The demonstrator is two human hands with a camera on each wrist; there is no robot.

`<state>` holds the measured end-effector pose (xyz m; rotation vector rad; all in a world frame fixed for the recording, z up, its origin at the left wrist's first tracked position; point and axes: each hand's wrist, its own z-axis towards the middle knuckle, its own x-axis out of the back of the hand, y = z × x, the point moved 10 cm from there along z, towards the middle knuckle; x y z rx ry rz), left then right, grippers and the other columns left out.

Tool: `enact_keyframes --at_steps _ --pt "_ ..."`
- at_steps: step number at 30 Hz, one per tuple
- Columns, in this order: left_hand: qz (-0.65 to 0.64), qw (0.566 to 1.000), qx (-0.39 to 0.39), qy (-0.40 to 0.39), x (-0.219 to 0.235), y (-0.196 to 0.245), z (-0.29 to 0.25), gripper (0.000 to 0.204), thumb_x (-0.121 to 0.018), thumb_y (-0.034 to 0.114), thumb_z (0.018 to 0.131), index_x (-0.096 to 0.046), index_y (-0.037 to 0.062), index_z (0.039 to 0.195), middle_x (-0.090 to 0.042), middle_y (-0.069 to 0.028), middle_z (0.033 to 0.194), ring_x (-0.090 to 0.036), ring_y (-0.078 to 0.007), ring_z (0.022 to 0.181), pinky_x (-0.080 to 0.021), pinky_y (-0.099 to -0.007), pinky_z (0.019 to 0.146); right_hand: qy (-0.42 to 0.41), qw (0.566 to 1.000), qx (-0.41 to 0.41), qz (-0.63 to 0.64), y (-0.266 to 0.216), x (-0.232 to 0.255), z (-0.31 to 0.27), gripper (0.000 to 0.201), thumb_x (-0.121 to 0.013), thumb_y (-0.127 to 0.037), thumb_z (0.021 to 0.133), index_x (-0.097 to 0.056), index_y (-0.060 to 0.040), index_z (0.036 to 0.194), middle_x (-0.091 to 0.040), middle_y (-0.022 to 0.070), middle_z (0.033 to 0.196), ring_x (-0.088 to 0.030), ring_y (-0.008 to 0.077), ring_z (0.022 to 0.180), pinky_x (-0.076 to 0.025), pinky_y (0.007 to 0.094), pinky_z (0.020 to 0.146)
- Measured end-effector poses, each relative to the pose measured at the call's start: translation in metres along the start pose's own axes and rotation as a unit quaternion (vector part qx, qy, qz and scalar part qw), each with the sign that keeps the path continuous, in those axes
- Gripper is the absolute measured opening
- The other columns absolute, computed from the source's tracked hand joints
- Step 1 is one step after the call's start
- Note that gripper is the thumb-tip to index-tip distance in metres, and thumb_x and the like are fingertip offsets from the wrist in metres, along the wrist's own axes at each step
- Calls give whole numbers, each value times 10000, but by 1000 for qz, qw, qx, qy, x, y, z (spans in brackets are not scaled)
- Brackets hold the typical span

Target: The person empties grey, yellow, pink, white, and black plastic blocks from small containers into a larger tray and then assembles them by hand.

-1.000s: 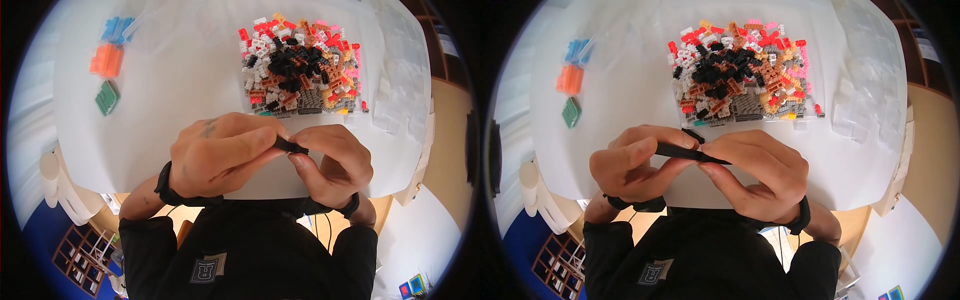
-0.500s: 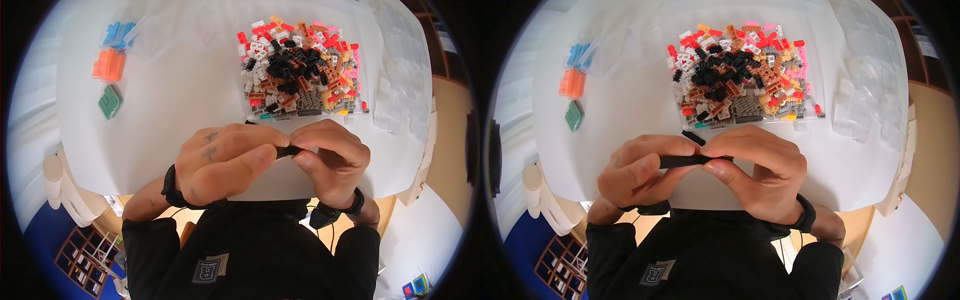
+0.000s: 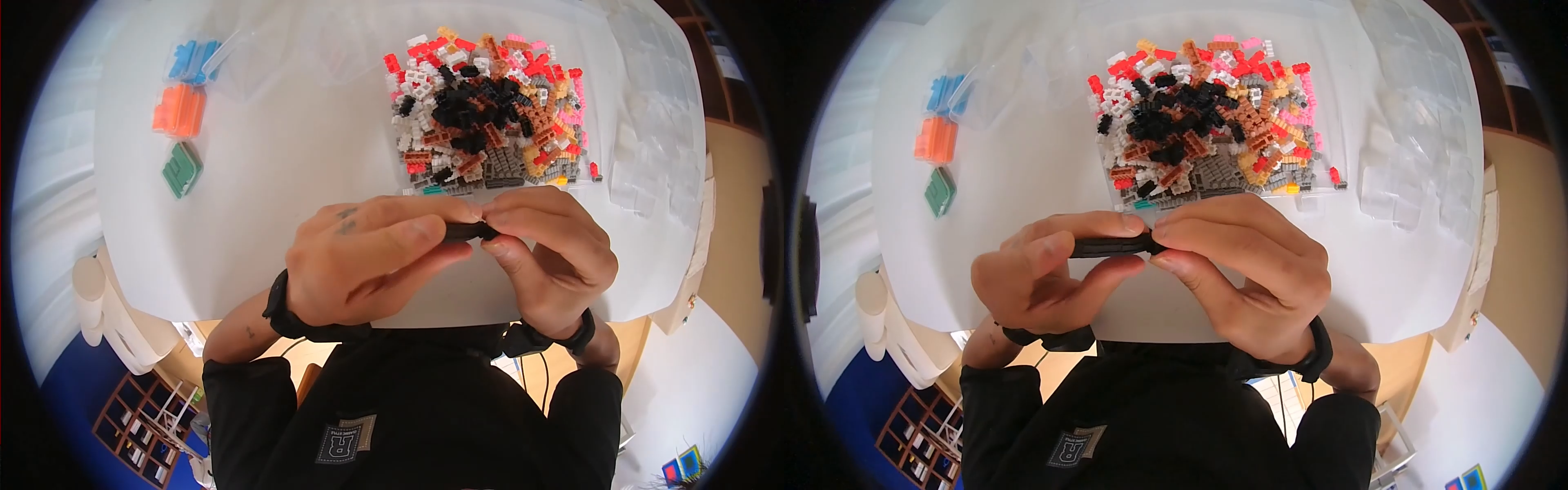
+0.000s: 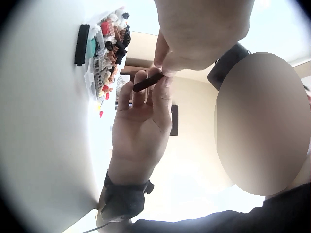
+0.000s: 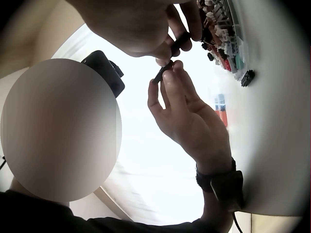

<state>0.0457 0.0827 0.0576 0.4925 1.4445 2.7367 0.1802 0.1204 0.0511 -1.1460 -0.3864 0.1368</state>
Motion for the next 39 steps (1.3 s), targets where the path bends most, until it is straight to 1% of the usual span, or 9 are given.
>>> enact_keyframes --at_steps 5,7,10,13,20,22,26,28,39 --pt "-81 996 5 34 8 -2 4 642 -696 -141 718 -401 -10 1273 -628 -300 980 -674 -326 883 -576 -362 725 8 999 27 -22 -4 1 0 224 -744 79 654 -675 42 864 -666 156 835 -649 247 746 -512 296 626" --pt "-7 995 97 -36 2 -9 8 504 -710 -119 715 -488 -47 1161 -650 -259 947 -681 -300 866 -575 -338 714 8 999 36 -26 -5 0 -1 226 -743 76 651 -676 42 864 -665 158 833 -648 252 741 -512 299 624" --pt "51 998 38 15 5 -8 6 369 -735 -85 700 -578 -49 1032 -666 -213 899 -687 -267 813 -566 -302 674 10 998 52 -41 -7 0 -1 231 -745 66 647 -676 42 866 -664 160 837 -647 259 734 -514 306 623" --pt "80 996 42 13 5 -7 9 268 -754 -57 683 -627 -34 918 -666 -191 868 -682 -245 758 -552 -282 644 4 996 71 -47 -11 -1 0 239 -747 56 643 -677 41 872 -665 162 842 -648 265 736 -517 309 626" --pt "51 997 60 25 4 -12 8 256 -758 -44 685 -633 -25 907 -667 -182 847 -679 -233 731 -545 -278 620 3 997 57 -59 -9 -4 0 243 -750 44 635 -682 39 868 -663 155 851 -648 257 746 -517 303 629" --pt "42 995 71 63 8 -16 5 244 -698 -57 667 -681 26 895 -675 -106 819 -663 -210 674 -526 -259 563 1 997 56 -62 -9 -4 1 241 -752 44 631 -687 33 863 -661 152 853 -645 252 749 -515 298 630" --pt "29 995 70 60 8 -17 5 230 -694 -61 672 -677 19 887 -675 -110 815 -664 -210 671 -527 -256 566 -21 995 62 -79 -11 -3 4 256 -761 39 607 -706 4 855 -650 131 827 -619 226 726 -489 280 594" --pt "19 998 65 15 3 -15 7 216 -748 -45 701 -629 -15 878 -674 -178 807 -686 -236 700 -546 -278 590 -30 994 61 -86 -11 -5 4 263 -764 39 600 -712 -4 854 -646 124 818 -609 217 716 -479 275 580" --pt "-4 996 88 20 0 -19 6 196 -719 -64 687 -647 -12 860 -673 -150 782 -673 -222 663 -524 -258 556 -26 998 52 -39 -5 -5 0 257 -768 55 607 -716 -13 850 -649 107 810 -606 199 685 -469 265 557"
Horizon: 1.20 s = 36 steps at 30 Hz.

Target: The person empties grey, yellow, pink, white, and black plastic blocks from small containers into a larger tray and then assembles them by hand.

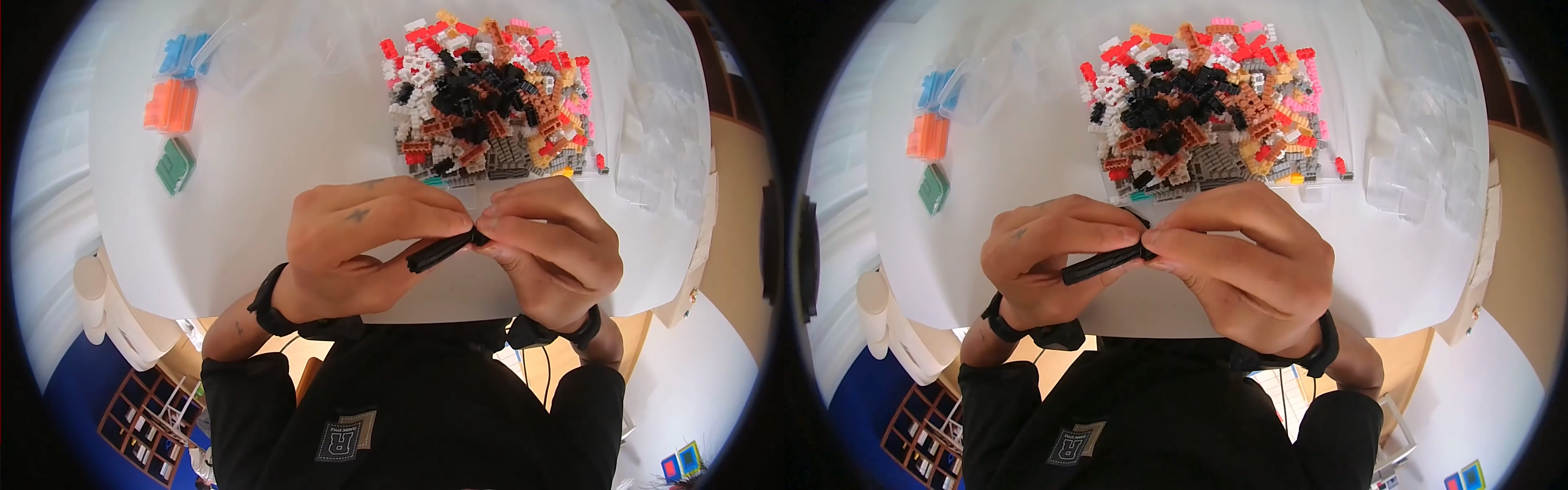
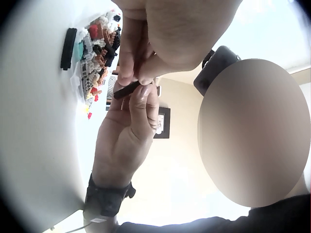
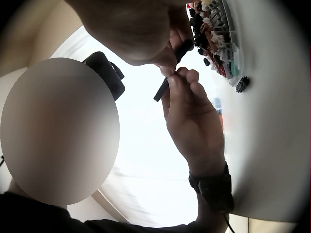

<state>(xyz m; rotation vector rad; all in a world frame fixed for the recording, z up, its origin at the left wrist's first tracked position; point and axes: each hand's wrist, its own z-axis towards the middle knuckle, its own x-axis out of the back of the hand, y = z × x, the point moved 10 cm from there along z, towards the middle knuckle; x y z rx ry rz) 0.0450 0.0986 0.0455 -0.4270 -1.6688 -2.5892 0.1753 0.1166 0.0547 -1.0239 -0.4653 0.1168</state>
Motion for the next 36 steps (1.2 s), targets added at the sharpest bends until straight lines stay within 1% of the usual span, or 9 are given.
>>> enact_keyframes --at_steps 3,6,11,13,17,19,22,34,36 --pt "-4 1000 11 12 2 -3 -1 197 -688 -91 678 -657 -12 856 -667 -129 784 -664 -217 650 -518 -252 547 -12 997 -66 28 11 -3 -2 255 -773 56 619 -717 -12 859 -647 104 807 -608 176 675 -466 247 545" --pt "2 1000 11 9 1 -3 -1 199 -691 -91 678 -657 -14 858 -667 -128 782 -662 -220 649 -516 -252 551 -10 995 -83 50 16 -3 -2 252 -776 56 626 -718 -14 862 -645 104 806 -607 162 668 -463 237 538" --pt "-12 999 35 0 2 -7 -1 196 -705 -77 678 -659 -10 857 -669 -128 788 -666 -226 661 -519 -255 575 -13 998 -58 32 12 -4 -1 248 -775 47 625 -716 -12 859 -642 102 802 -604 175 677 -462 251 543" --pt "-31 999 35 -26 -1 -8 -2 213 -744 -59 682 -642 -29 866 -677 -180 796 -684 -231 695 -530 -269 606 -15 999 -46 25 9 -3 0 250 -774 44 621 -715 -10 857 -642 101 798 -603 182 680 -463 257 547" --pt "-64 996 58 -32 -1 -12 -2 209 -724 -92 672 -640 -43 858 -675 -195 813 -684 -237 719 -533 -280 639 -11 1000 -14 0 2 -2 1 261 -766 49 601 -708 -8 849 -642 100 796 -600 207 682 -465 276 559" --pt "-93 990 105 -36 -3 -19 -4 211 -708 -114 662 -639 -53 851 -673 -205 824 -684 -241 738 -535 -287 664 -12 1000 -5 -8 0 -2 2 262 -763 52 595 -706 -7 844 -643 100 797 -600 213 681 -466 280 562" --pt "-100 988 109 -37 -3 -19 -3 210 -701 -124 656 -639 -59 846 -672 -212 836 -684 -246 751 -537 -290 675 -9 1000 3 -16 -2 -2 1 254 -763 55 594 -703 -5 834 -644 99 798 -601 214 685 -466 283 565" --pt "-76 992 98 -37 -2 -19 -4 224 -710 -126 647 -643 -68 853 -675 -205 833 -683 -248 750 -538 -294 676 -2 1000 -6 8 4 -3 -1 256 -772 65 589 -703 -3 826 -644 96 786 -604 203 687 -463 272 554" --pt "-77 991 104 -37 -2 -20 -3 226 -707 -128 650 -643 -69 858 -674 -204 837 -681 -246 758 -536 -294 680 -3 999 -41 17 10 -3 -1 247 -775 68 600 -705 -3 827 -644 99 785 -605 194 683 -464 262 546"
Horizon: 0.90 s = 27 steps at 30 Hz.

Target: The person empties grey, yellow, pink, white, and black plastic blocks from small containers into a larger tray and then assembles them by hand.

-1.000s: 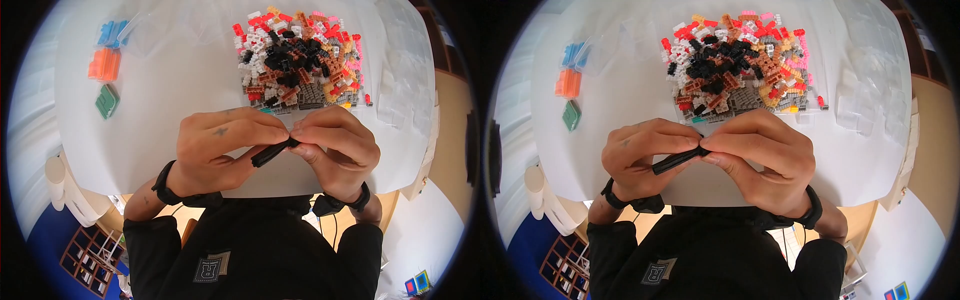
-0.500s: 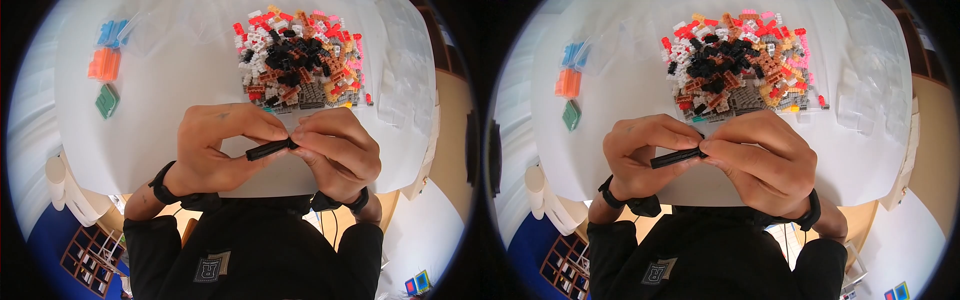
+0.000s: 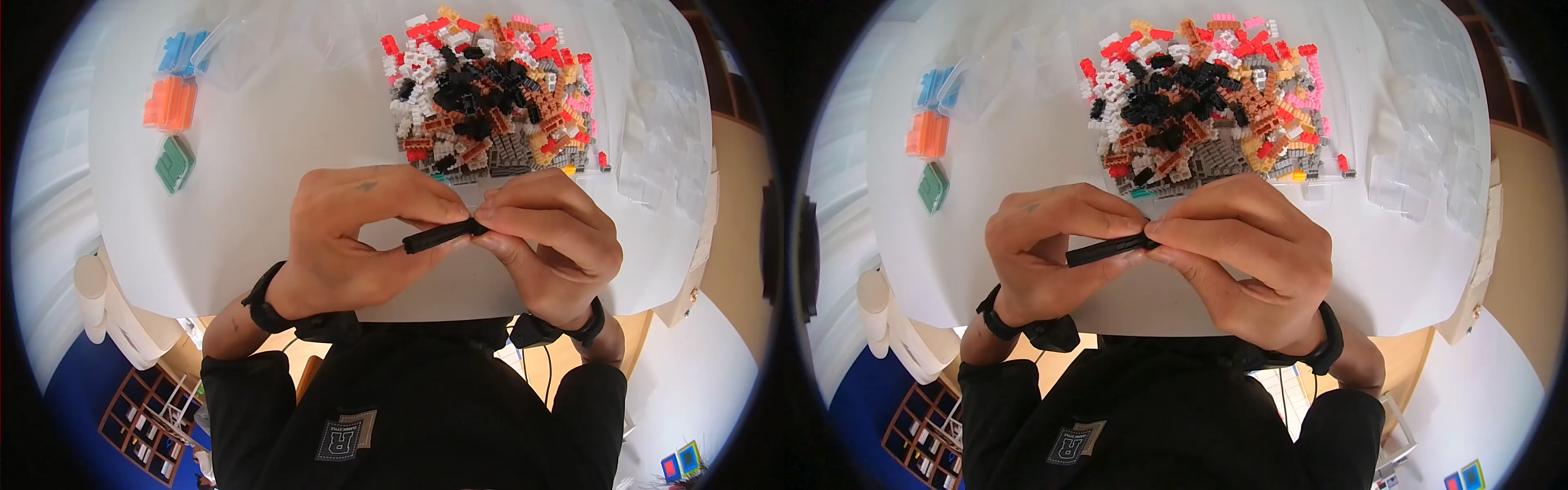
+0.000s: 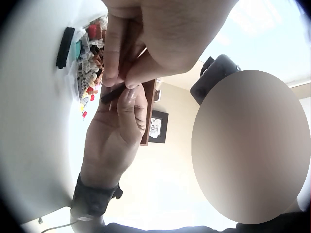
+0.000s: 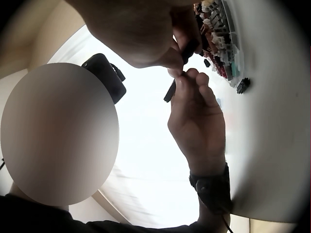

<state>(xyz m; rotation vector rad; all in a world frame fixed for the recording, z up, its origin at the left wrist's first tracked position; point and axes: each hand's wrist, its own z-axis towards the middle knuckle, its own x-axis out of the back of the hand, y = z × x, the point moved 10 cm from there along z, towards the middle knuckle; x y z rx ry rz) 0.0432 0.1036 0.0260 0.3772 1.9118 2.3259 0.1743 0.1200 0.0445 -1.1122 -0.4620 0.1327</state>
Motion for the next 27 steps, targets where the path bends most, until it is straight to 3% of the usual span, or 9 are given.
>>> enact_keyframes --at_steps 7,27 --pt "-41 998 53 -9 -2 -8 -1 253 -696 -123 682 -632 -72 921 -660 -190 890 -666 -228 812 -542 -295 713 0 1000 -7 4 1 1 1 249 -781 66 607 -709 -4 835 -644 102 788 -609 184 684 -468 256 535" --pt "22 1000 6 -17 -1 2 1 241 -692 -115 678 -633 -61 906 -675 -183 851 -679 -232 770 -541 -288 686 4 1000 11 4 -2 2 0 259 -779 67 593 -711 -10 830 -646 98 792 -606 199 702 -469 273 563"
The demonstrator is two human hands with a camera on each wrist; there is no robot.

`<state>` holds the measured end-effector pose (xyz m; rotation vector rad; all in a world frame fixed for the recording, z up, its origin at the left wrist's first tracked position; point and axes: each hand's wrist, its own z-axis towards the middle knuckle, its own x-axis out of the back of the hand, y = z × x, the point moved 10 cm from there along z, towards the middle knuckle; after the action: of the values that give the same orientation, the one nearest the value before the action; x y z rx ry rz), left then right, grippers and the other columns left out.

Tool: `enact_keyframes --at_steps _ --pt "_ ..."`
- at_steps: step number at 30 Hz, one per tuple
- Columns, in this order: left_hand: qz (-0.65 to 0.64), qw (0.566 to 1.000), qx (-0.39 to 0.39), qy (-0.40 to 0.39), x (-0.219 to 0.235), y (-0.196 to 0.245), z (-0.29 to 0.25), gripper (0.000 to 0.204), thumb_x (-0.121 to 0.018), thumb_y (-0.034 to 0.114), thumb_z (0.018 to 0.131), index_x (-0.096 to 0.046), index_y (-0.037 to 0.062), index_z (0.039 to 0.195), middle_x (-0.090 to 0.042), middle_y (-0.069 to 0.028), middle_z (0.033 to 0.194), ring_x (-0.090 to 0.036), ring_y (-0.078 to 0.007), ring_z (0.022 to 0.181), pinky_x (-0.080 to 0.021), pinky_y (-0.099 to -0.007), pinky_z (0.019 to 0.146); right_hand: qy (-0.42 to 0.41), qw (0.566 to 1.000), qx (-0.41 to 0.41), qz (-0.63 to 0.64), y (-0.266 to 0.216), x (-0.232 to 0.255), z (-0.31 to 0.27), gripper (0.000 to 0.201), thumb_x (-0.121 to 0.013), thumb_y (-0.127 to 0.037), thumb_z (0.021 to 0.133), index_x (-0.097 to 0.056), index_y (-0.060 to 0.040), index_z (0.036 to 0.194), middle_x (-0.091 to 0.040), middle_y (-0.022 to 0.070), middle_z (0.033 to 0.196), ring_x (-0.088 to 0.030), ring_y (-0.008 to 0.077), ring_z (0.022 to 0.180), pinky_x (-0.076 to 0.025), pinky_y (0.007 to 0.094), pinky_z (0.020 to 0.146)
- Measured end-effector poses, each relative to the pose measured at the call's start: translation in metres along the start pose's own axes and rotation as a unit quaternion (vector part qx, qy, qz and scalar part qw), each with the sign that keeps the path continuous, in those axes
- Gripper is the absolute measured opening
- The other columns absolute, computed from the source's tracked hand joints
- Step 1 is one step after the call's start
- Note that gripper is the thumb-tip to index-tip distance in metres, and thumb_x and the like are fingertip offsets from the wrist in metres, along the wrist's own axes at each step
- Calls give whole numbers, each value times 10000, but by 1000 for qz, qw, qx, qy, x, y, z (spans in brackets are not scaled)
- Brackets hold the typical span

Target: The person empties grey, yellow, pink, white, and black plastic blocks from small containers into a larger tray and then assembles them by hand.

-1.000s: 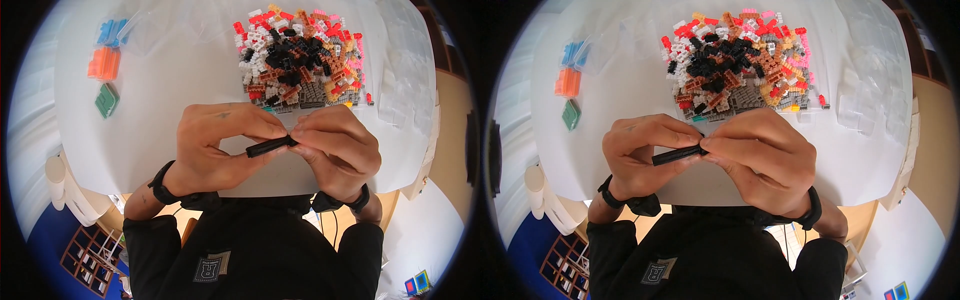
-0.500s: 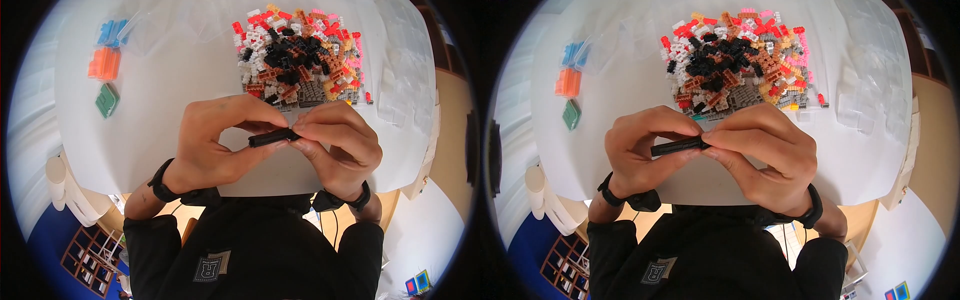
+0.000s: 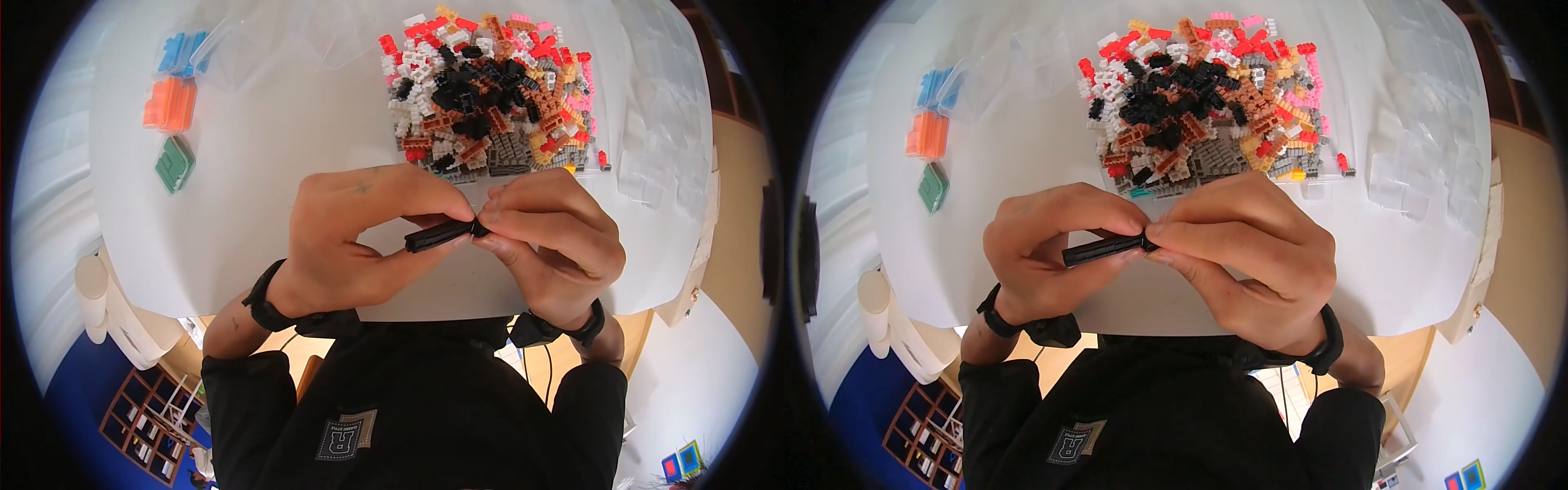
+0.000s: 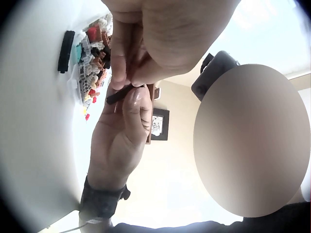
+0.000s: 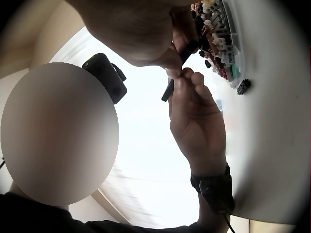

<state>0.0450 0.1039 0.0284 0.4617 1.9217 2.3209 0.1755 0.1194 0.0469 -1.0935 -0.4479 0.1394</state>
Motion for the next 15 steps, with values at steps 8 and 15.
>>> enact_keyframes --at_steps 8,15 --pt "37 997 -67 16 -2 9 -1 211 -710 -78 698 -647 -30 894 -686 -162 808 -688 -240 722 -539 -284 627 0 1000 -14 1 1 -1 -1 263 -779 64 592 -713 -17 834 -647 99 788 -608 197 699 -472 272 565" --pt "50 995 -69 51 0 8 -3 183 -701 -46 711 -658 10 879 -670 -94 806 -664 -225 686 -512 -258 578 5 1000 -13 -3 -1 -2 -3 268 -774 73 588 -713 -12 834 -644 96 784 -609 191 697 -476 267 561"
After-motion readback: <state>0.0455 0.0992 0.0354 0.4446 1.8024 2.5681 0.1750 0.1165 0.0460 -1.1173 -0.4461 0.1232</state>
